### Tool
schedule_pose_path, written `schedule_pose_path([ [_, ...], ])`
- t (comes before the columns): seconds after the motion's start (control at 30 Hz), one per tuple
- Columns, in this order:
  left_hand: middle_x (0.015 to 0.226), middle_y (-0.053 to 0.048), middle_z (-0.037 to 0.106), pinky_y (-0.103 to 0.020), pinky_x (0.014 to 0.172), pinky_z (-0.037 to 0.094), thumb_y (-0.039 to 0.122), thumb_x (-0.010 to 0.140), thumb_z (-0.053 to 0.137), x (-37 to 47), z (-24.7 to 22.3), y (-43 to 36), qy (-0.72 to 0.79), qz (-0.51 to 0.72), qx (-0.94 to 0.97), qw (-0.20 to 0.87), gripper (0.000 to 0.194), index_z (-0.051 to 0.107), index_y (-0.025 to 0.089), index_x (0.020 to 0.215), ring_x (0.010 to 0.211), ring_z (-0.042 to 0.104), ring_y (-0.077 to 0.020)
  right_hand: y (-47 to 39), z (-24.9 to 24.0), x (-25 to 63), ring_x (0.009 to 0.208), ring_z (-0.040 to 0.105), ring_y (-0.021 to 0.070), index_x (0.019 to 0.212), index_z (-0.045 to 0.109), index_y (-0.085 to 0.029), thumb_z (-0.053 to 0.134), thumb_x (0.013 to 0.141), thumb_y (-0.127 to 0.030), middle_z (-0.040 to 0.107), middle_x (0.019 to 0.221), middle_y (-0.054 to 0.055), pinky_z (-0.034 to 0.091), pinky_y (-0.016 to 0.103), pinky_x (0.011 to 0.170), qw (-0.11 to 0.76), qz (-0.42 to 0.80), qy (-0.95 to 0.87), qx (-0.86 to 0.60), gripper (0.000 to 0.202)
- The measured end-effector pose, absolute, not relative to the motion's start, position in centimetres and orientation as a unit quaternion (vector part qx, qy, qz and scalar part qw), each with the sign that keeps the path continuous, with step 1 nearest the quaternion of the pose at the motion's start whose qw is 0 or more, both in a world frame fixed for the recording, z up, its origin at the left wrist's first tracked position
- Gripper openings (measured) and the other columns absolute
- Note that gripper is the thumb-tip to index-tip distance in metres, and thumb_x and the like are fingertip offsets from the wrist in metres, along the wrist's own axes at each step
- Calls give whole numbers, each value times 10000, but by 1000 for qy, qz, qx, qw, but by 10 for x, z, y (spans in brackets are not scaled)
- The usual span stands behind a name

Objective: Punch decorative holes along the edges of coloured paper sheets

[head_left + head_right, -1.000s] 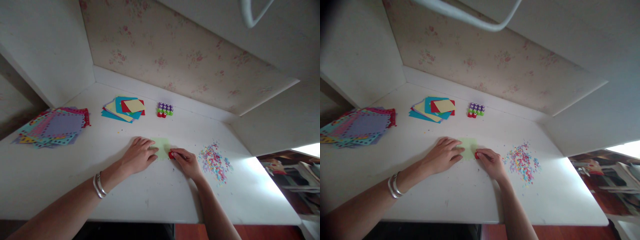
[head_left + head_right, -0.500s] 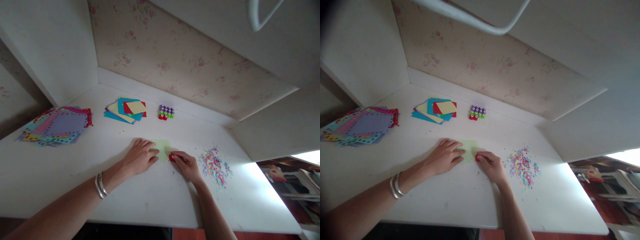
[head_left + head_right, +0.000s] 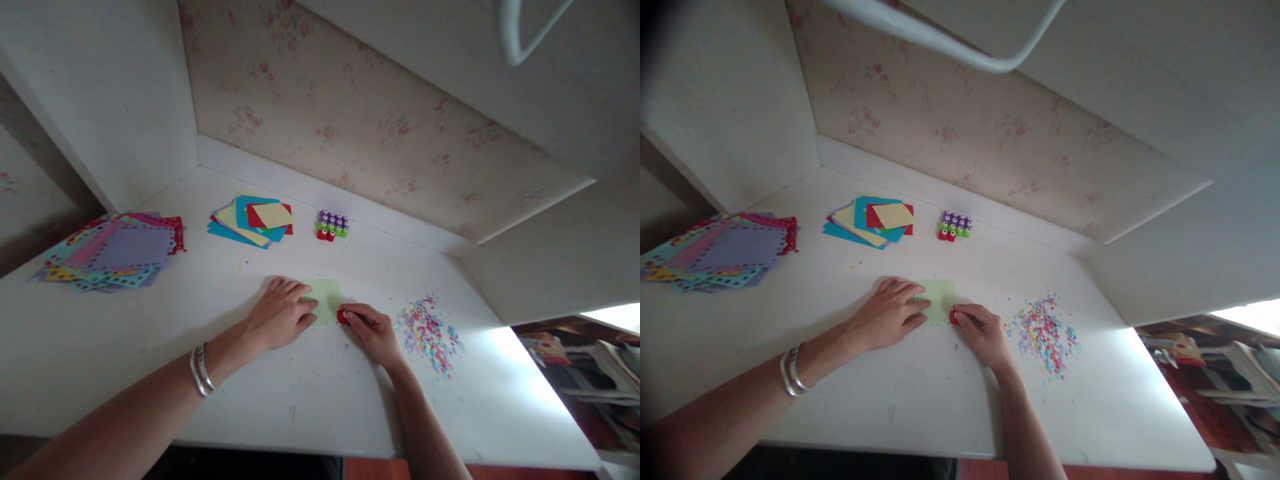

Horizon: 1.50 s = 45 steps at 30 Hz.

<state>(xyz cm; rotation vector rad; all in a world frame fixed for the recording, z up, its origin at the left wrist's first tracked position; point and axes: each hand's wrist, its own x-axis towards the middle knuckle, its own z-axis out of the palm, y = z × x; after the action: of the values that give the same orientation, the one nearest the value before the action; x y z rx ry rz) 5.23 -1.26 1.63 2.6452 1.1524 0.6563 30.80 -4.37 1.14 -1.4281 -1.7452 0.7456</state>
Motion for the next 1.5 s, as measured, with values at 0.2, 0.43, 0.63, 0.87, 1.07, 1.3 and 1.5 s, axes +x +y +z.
schedule_pose_path([
  [0.2, 1234, -50, 630, -482, 1033, 315, 382, 944, 549, 53, 17, -13, 388, 219, 890, 95, 247, 696, 307, 1128, 1163, 527, -263, -44, 9, 310, 878, 703, 223, 1005, 750, -256, 627, 901, -416, 760, 971, 61, 563, 410, 846, 365, 296, -684, -558, 226],
  [0.43, 1233, -38, 630, -478, 1036, 312, 387, 945, 539, 52, 14, -13, 388, 225, 889, 93, 239, 693, 320, 1115, 1166, 526, -258, -43, 28, 301, 667, 588, 173, 725, 623, -228, 458, 974, -521, 626, 696, 42, 506, 316, 617, 520, 257, -589, -563, 419],
  [0.63, 1232, -35, 630, -492, 1040, 307, 379, 941, 548, 51, 12, -12, 389, 219, 890, 90, 218, 685, 314, 1098, 1159, 533, -258, -36, 56, 281, 365, 148, 104, 485, 234, -253, 347, 979, -562, 140, 433, -81, 236, 280, 385, 556, 481, -501, -457, 594],
  [0.87, 1238, -42, 625, -494, 1044, 308, 386, 940, 549, 51, 13, -13, 390, 216, 890, 94, 224, 677, 312, 1109, 1175, 525, -264, -24, 47, 272, 384, 141, 85, 457, 255, -260, 524, 882, -599, 160, 419, -91, 176, 276, 410, 470, 549, -493, -484, 607],
  [1.07, 1250, -48, 622, -504, 1052, 298, 387, 947, 541, 52, 12, -12, 392, 210, 890, 97, 238, 676, 306, 1125, 1176, 521, -269, -20, 40, 275, 400, 142, 81, 447, 276, -254, 549, 877, -574, 186, 421, -87, 159, 286, 437, 450, 568, -488, -486, 602],
  [1.3, 1265, -44, 614, -501, 1063, 282, 397, 953, 533, 52, 13, -12, 394, 203, 890, 105, 251, 675, 310, 1141, 1195, 514, -264, -19, 33, 278, 399, 183, 77, 444, 295, -246, 563, 886, -538, 222, 407, -83, 166, 292, 443, 444, 552, -508, -490, 594],
  [1.5, 1273, -48, 613, -506, 1056, 281, 390, 959, 523, 53, 12, -11, 394, 203, 890, 105, 260, 675, 306, 1152, 1196, 515, -268, -19, 29, 278, 406, 192, 79, 462, 291, -247, 527, 912, -504, 222, 421, -83, 189, 285, 434, 437, 536, -527, -494, 569],
])
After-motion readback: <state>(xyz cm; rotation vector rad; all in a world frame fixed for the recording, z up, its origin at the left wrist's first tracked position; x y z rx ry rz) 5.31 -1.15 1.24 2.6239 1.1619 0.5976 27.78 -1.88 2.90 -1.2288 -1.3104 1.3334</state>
